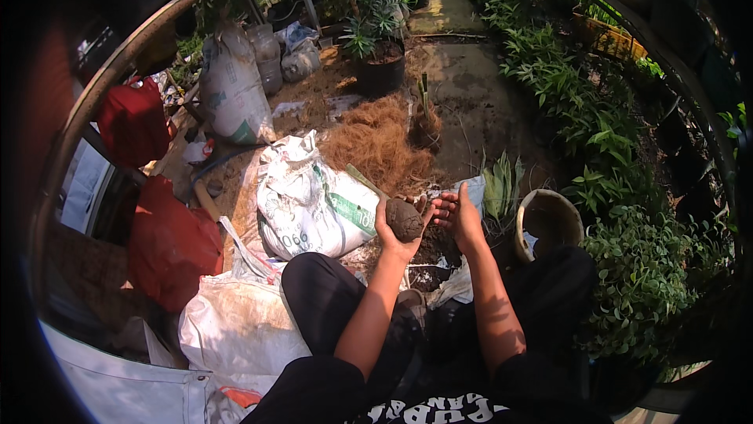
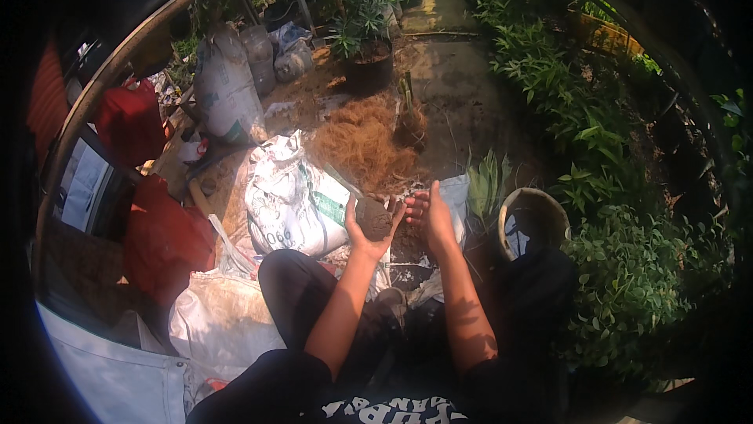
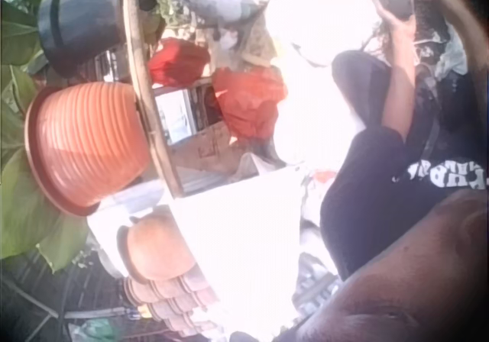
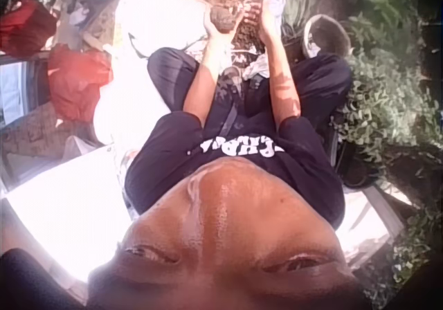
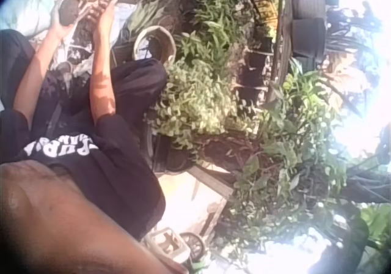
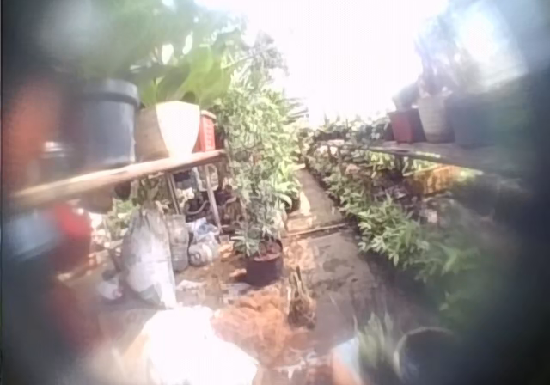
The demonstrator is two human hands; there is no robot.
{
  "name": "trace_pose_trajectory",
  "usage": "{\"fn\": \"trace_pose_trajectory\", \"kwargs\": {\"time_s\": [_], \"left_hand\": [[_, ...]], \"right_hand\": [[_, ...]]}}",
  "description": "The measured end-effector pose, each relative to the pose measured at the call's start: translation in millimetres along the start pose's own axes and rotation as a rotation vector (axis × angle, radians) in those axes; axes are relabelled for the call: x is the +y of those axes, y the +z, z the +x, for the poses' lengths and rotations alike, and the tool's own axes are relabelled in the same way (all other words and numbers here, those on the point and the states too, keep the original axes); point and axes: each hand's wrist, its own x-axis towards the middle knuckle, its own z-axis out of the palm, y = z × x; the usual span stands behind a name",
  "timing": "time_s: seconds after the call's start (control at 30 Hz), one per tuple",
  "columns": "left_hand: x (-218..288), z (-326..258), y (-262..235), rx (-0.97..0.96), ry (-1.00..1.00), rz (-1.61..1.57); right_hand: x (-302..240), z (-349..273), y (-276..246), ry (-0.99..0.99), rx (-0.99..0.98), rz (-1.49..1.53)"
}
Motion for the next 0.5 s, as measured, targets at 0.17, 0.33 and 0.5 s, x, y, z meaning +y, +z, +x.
{"fn": "trace_pose_trajectory", "kwargs": {"time_s": [0.17, 0.33, 0.5], "left_hand": [[-7, 6, -4, 0.049, -0.063, 0.179], [-16, 11, -18, 0.126, 0.018, 0.537], [-24, -1, 3, 0.227, 0.461, 0.682]], "right_hand": [[7, 3, 0, 0.016, -0.019, 0.013], [14, 6, 2, 0.044, -0.027, -0.006], [27, -4, 23, -0.040, -0.061, -0.080]]}}
